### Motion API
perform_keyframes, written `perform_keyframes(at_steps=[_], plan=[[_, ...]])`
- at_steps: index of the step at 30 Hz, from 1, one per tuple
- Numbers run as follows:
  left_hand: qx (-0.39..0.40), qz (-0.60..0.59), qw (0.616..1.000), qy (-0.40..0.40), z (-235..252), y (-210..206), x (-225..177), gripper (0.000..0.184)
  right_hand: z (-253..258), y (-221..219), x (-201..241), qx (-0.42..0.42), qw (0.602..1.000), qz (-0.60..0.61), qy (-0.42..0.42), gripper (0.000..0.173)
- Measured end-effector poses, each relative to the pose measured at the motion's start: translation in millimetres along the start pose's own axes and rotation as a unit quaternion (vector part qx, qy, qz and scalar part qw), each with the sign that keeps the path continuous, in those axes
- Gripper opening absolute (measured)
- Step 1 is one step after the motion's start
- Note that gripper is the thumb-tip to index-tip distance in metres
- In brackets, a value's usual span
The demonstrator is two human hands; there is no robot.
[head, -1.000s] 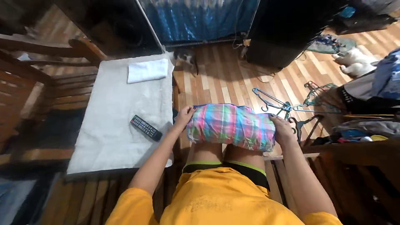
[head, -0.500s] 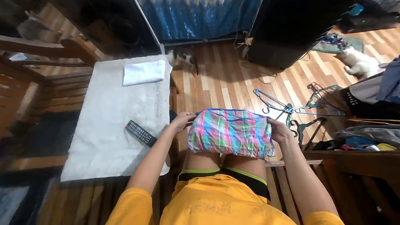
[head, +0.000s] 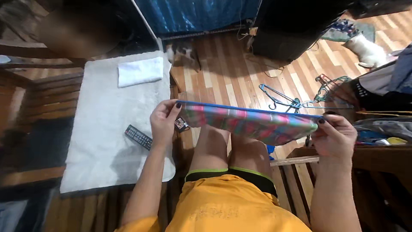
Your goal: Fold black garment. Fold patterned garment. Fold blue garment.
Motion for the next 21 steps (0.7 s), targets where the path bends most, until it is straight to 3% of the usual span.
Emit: perform_keyframes(at_steps=[4,7,12,15,19,21], plan=[[-0.068,0.077,0.995,-0.019,-17.9,0.1,0.5,0.026,-22.2,-17.7,18.2,-0.033,0.999,-0.029,0.008,0.02],[-0.1,0.15,0.983,-0.025,3.6,-17.3,26.9,0.03,-20.1,-19.7,-12.1,-0.031,0.992,-0.101,-0.062,0.032],[-0.047,0.214,0.972,0.081,45.1,-31.3,119.6,0.035,-22.5,3.3,-116.4,-0.052,0.972,-0.128,-0.189,0.026],[-0.007,0.207,0.956,0.207,52.2,-38.8,154.6,0.044,-32.2,10.8,-154.1,-0.034,0.94,-0.188,-0.281,0.028],[0.062,0.181,0.933,0.303,19.7,-29.4,150.8,0.07,-47.0,3.4,-125.0,0.021,0.923,-0.23,-0.307,0.038],[0.087,0.174,0.93,0.31,-14.2,-4.7,151.6,0.068,-64.2,3.2,-97.8,0.041,0.919,-0.247,-0.303,0.037]])
Point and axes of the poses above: each hand's wrist, its own z-axis towards the middle knuckle, its own y-axis out of the back of the hand, x = y × z, the point moved 4 cm from there along z, towards the middle knuckle, and after that the axes turned 12 degrees about y, right-handed, at the moved point
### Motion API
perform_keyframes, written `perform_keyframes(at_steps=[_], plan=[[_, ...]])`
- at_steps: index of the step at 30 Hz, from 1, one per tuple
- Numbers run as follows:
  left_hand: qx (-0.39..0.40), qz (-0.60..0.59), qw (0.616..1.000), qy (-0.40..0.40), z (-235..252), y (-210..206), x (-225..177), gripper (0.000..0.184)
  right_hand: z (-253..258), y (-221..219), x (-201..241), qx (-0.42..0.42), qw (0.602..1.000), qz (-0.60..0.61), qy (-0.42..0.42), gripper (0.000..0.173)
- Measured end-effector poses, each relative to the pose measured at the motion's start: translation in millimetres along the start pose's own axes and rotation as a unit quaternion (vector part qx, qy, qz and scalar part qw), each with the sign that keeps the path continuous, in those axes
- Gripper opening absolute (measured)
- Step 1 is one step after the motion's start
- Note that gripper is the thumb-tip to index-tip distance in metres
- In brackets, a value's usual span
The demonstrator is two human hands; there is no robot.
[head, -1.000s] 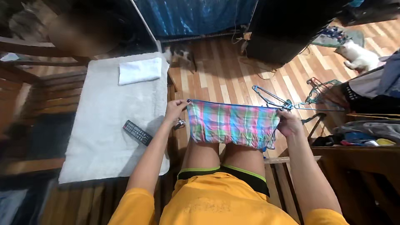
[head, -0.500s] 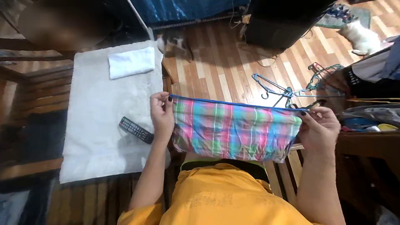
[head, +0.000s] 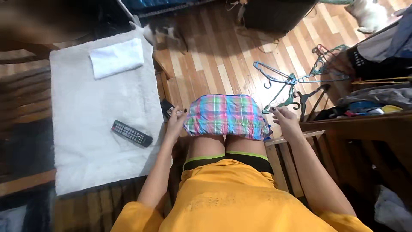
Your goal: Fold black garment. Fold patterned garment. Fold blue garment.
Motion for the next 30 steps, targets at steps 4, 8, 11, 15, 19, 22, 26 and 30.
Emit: perform_keyframes(at_steps=[4,8,11,15,19,22,26,30], plan=[[-0.014,-0.033,0.999,0.019,-29.7,-4.0,49.9,0.066,-48.9,-0.7,-2.8,0.018,0.999,0.034,-0.032,0.032],[-0.032,-0.109,0.993,-0.042,-47.2,-13.9,51.4,0.054,-65.3,-2.1,-14.4,-0.057,0.994,0.09,-0.015,0.024],[-0.019,-0.146,0.986,-0.075,-41.9,-4.2,63.3,0.051,-71.9,6.1,-24.9,-0.132,0.983,0.124,0.012,0.018],[0.068,-0.214,0.972,-0.068,-41.3,3.2,64.8,0.046,-78.8,13.4,-36.0,-0.118,0.987,0.111,0.006,0.016],[0.122,-0.17,0.972,-0.109,-43.7,-10.4,45.2,0.057,-78.2,1.2,-29.5,-0.075,0.997,-0.033,0.011,0.034],[0.141,-0.149,0.97,-0.127,-43.0,-16.6,40.1,0.064,-70.5,-11.4,4.2,-0.082,0.968,-0.192,0.138,0.049],[0.099,-0.024,0.987,-0.127,-37.4,-13.1,53.4,0.055,-45.7,-57.5,15.9,0.029,0.936,-0.256,0.239,0.058],[-0.005,0.081,0.991,-0.104,-33.3,0.1,71.7,0.043,-20.7,-69.7,-17.9,0.102,0.977,-0.114,0.151,0.071]])
Point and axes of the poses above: each hand's wrist, its own z-axis towards the middle knuckle, its own y-axis out of the back of the hand, x = y × z, the point moved 4 cm from there along z, towards the middle knuckle, and after that the axes turned 12 degrees about y, right-handed, at the moved point
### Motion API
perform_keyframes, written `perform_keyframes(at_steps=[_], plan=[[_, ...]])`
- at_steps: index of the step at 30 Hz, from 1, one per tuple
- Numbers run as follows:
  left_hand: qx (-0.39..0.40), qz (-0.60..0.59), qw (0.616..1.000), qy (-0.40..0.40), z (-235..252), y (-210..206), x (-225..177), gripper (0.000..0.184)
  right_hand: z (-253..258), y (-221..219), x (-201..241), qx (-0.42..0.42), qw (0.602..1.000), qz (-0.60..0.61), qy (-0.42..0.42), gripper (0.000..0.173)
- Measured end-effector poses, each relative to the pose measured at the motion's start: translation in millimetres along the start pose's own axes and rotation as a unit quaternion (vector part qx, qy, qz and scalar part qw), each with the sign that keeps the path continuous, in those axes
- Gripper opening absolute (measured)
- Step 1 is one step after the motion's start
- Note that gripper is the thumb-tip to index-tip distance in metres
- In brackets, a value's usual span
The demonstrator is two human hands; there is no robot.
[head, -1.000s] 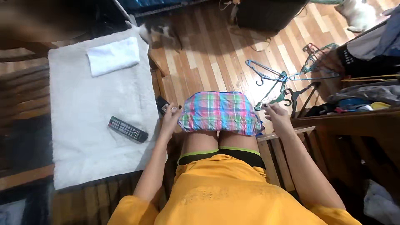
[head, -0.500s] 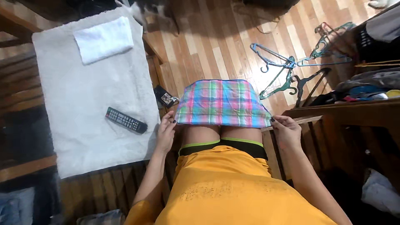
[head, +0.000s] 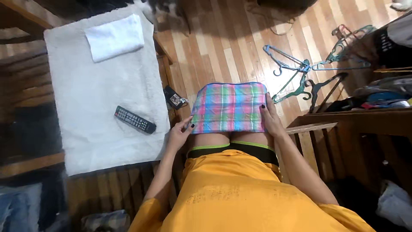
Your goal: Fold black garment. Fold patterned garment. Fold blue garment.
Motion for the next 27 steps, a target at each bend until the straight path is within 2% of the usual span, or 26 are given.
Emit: perform_keyframes(at_steps=[2,4,6,9,11,13,15,16,18,19,20,22,23,25,27], plan=[[-0.026,0.036,0.999,0.019,-4.2,4.2,2.5,0.043,-6.6,2.3,-6.3,-0.016,0.991,0.104,-0.088,0.068],[-0.072,0.126,0.989,0.013,-6.2,5.1,-9.2,0.051,-12.4,6.8,-10.7,-0.075,0.959,0.16,-0.221,0.058],[-0.128,0.244,0.961,-0.033,-12.5,0.7,-39.0,0.058,-18.6,11.1,-37.6,-0.102,0.926,0.202,-0.304,0.056],[-0.184,0.331,0.906,-0.186,-23.0,-33.6,-101.2,0.053,-28.8,22.7,-48.0,-0.088,0.891,0.317,-0.314,0.034],[-0.129,0.335,0.883,-0.303,-21.5,-79.9,-122.7,0.051,-30.9,34.5,-39.9,-0.085,0.863,0.404,-0.292,0.028],[0.011,0.352,0.874,-0.334,-14.7,-132.9,-115.6,0.062,-28.0,47.9,-23.2,-0.106,0.846,0.46,-0.246,0.029],[0.132,0.355,0.876,-0.297,-11.4,-161.4,-102.9,0.075,-20.3,58.9,3.9,-0.095,0.861,0.465,-0.181,0.035],[0.161,0.314,0.895,-0.272,-11.6,-158.3,-107.0,0.073,-13.9,60.0,22.1,-0.084,0.877,0.449,-0.153,0.04],[0.193,0.129,0.954,-0.187,-12.1,-126.0,-126.4,0.058,2.6,45.6,63.9,-0.057,0.912,0.394,-0.103,0.055],[0.204,0.013,0.971,-0.122,-11.4,-104.9,-132.1,0.05,10.5,29.1,85.5,-0.025,0.923,0.376,-0.08,0.066],[0.215,-0.083,0.971,-0.058,-7.1,-84.8,-129.5,0.049,17.3,7.1,104.8,0.016,0.928,0.368,-0.06,0.075],[0.206,-0.201,0.957,0.043,8.4,-48.9,-107.2,0.068,27.2,-50.9,133.5,0.105,0.923,0.366,-0.047,0.084],[0.178,-0.216,0.957,0.072,14.9,-33.9,-98.4,0.073,30.9,-83.4,138.7,0.152,0.916,0.369,-0.052,0.086],[0.099,-0.171,0.974,0.112,19.2,-13.9,-93.7,0.061,33.1,-129.9,143.9,0.187,0.927,0.323,-0.029,0.079],[0.038,-0.109,0.99,0.087,25.0,-11.3,-92.5,0.038,32.1,-137.6,152.3,0.128,0.967,0.212,0.066,0.065]])
Point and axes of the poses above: each hand's wrist, its own z-axis towards the middle knuckle, its own y-axis out of the back of the hand, x = y × z, the point moved 4 cm from there along z, towards the middle knuckle, and after that the axes turned 12 degrees about y, right-handed, at the moved point
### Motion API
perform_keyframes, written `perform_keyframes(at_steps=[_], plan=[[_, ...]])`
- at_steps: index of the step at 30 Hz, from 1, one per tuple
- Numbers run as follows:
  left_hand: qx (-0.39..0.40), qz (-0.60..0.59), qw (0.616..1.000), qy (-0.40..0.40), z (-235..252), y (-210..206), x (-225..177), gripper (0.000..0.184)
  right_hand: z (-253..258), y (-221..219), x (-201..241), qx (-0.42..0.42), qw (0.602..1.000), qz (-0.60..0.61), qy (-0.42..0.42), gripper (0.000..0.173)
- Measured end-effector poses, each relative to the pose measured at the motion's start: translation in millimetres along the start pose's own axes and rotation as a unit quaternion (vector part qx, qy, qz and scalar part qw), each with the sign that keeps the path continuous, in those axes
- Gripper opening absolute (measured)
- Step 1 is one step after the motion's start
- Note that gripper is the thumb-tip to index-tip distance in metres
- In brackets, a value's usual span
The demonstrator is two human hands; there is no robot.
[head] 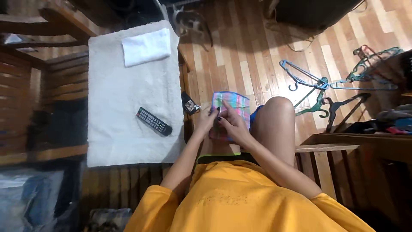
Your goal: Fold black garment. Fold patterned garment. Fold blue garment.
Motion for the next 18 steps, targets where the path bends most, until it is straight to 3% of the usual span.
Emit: perform_keyframes(at_steps=[3,6,8,12,15,18], plan=[[-0.066,0.072,0.995,-0.033,0.3,-3.9,1.1,0.029,-7.6,9.7,-2.0,-0.056,0.952,-0.246,0.171,0.052],[-0.132,0.145,0.98,-0.042,6.3,-5.7,6.0,0.036,-11.1,8.1,-60.4,-0.053,0.907,-0.36,0.214,0.053],[-0.182,0.184,0.965,-0.051,17.8,-6.8,15.3,0.038,-13.5,11.8,-103.2,-0.067,0.933,-0.311,0.167,0.061],[-0.21,0.227,0.951,-0.022,27.9,-1.7,25.8,0.046,-17.8,28.7,-136.4,-0.095,0.992,-0.078,-0.039,0.069],[-0.198,0.248,0.948,-0.001,45.2,7.0,59.3,0.062,-31.1,47.3,-141.0,-0.167,0.968,0.042,-0.184,0.074],[-0.18,0.181,0.967,-0.023,57.9,8.1,76.2,0.068,-34.6,62.0,-129.3,-0.215,0.946,0.116,-0.213,0.074]])
Point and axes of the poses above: each hand's wrist, its own z-axis towards the middle knuckle, its own y-axis out of the back of the hand, x = y × z, the point moved 4 cm from there along z, towards the middle knuckle, and after that the axes turned 12 degrees about y, right-handed, at the moved point
